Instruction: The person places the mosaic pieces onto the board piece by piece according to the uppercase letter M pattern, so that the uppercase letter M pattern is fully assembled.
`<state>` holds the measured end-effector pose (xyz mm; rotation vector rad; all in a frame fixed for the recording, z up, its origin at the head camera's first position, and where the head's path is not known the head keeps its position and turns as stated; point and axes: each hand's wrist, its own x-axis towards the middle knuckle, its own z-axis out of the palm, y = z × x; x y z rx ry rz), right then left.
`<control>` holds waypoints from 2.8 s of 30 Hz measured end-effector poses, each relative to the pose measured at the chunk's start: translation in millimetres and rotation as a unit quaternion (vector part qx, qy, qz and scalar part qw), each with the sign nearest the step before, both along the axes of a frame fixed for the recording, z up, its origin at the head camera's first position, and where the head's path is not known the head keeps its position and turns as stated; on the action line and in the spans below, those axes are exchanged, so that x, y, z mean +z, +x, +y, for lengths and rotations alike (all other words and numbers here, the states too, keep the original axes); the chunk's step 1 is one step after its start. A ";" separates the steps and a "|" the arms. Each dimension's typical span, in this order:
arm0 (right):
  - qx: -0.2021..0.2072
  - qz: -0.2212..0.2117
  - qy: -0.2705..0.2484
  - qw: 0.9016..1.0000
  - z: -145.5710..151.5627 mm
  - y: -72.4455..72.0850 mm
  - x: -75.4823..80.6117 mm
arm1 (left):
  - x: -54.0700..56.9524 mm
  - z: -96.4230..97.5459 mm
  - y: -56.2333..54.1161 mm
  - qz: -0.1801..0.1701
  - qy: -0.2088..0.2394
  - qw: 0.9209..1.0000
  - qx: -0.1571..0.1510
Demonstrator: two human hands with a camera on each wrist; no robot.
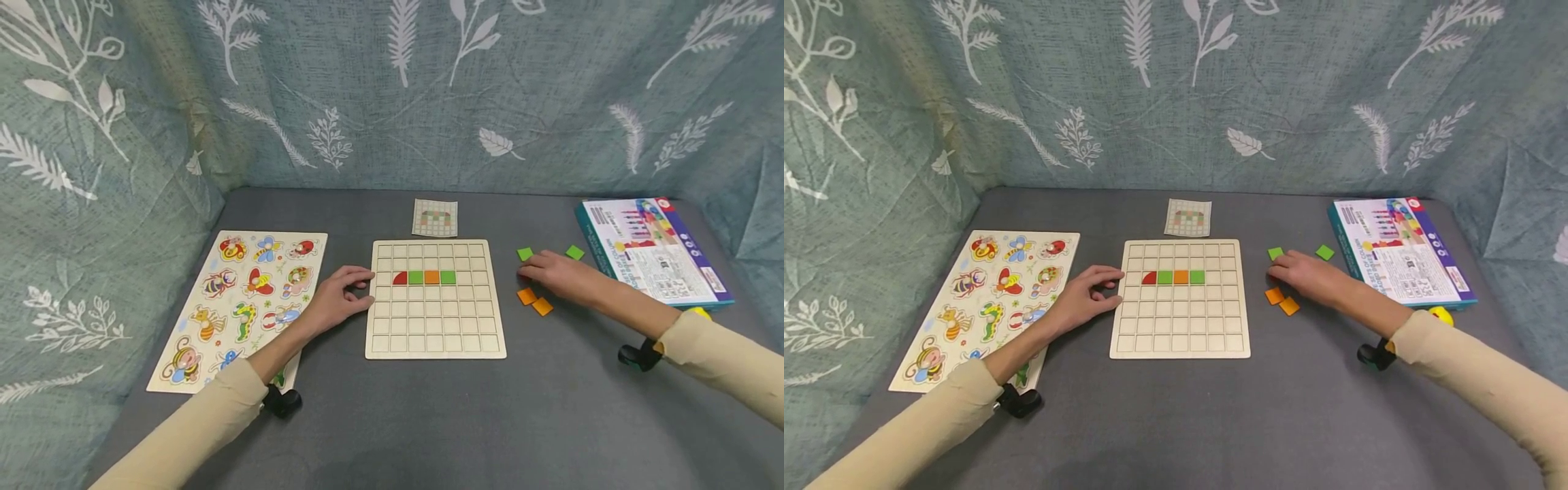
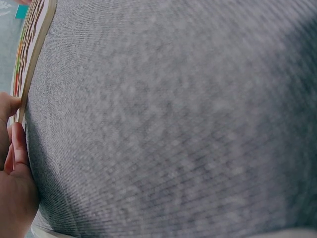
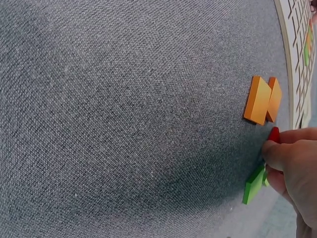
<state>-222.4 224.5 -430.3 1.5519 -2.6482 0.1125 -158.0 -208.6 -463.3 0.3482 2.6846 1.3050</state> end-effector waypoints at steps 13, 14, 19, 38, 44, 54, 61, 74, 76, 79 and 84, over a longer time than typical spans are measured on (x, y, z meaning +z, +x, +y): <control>-0.013 0.007 0.011 1.000 -4.6 -0.1 7.9 | -1.0 0.0 0.1 0.003 0.008 1.000 -0.005; -0.017 0.007 0.012 1.000 -5.7 -0.2 9.3 | -1.1 -0.3 0.3 0.004 0.007 1.000 -0.004; -0.032 -0.015 -0.041 0.999 -14.9 -0.9 13.2 | -1.8 -0.7 0.2 0.005 -0.001 1.000 -0.004; -0.135 -0.257 -0.152 0.945 -90.4 -1.6 -0.9 | -0.4 -0.7 0.2 -0.002 0.005 1.000 -0.002; -0.144 -0.260 -0.158 0.942 -100.1 -0.6 -7.4 | -1.7 -0.5 1.2 0.003 0.010 1.000 -0.002; -0.152 -0.210 -0.150 0.954 -103.9 6.8 -12.7 | -3.9 1.4 4.0 -0.003 0.011 1.000 -0.006; -0.122 -0.127 -0.146 0.973 -106.5 5.1 -14.7 | 1.9 -1.7 0.2 0.004 0.007 1.000 -0.004; -0.093 -0.076 -0.137 0.983 -106.7 13.2 -15.7 | -0.1 0.9 0.5 -0.002 0.002 1.000 -0.006; -0.093 -0.083 -0.136 0.983 -108.3 13.1 -15.4 | -0.5 -0.1 0.5 -0.003 -0.002 1.000 -0.009; -0.089 -0.091 -0.139 0.982 -112.5 12.0 -14.2 | 1.7 -3.1 0.3 0.006 -0.006 1.000 -0.005; -0.085 -0.087 -0.154 0.981 -113.5 8.3 -10.1 | 5.3 -4.8 -0.2 0.013 -0.001 1.000 0.003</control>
